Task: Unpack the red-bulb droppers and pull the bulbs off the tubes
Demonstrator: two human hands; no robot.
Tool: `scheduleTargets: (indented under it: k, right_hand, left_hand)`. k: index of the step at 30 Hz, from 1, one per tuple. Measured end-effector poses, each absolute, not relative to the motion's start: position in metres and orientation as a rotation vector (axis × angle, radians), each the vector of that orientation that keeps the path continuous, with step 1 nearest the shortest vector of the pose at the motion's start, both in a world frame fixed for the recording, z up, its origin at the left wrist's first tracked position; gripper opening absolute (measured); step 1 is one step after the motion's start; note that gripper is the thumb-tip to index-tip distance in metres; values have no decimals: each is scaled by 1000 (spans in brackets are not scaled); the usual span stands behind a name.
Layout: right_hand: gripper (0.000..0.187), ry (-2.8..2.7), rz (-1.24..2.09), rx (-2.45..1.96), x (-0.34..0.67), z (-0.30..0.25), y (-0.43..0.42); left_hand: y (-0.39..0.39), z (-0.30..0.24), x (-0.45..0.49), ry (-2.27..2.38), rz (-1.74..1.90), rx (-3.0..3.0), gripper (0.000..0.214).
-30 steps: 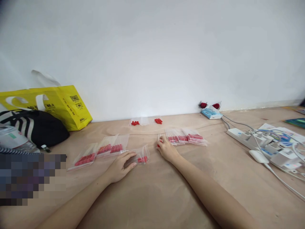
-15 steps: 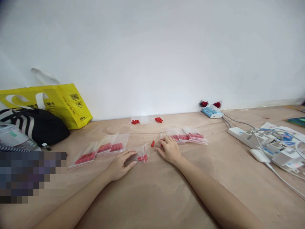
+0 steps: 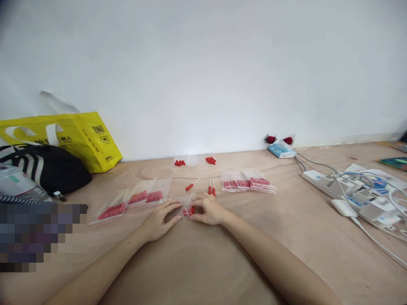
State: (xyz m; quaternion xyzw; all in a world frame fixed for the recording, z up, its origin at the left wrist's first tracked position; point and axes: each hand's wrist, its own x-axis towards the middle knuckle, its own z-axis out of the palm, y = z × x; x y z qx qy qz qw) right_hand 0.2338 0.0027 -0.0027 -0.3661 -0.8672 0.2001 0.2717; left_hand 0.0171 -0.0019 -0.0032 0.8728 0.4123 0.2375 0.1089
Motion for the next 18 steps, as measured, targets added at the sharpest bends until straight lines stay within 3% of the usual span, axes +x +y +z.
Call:
scheduleTargets:
  k: [8,18]
  right_hand:
    - [7,-2272,556,-1052,227,-2,-4]
    - [13,-2279,638,-1072,227,1,-7]
  left_hand:
    - [-2,-3,17,1199,671,2569,31]
    - [-2,-4,18,1173,655,2568,31]
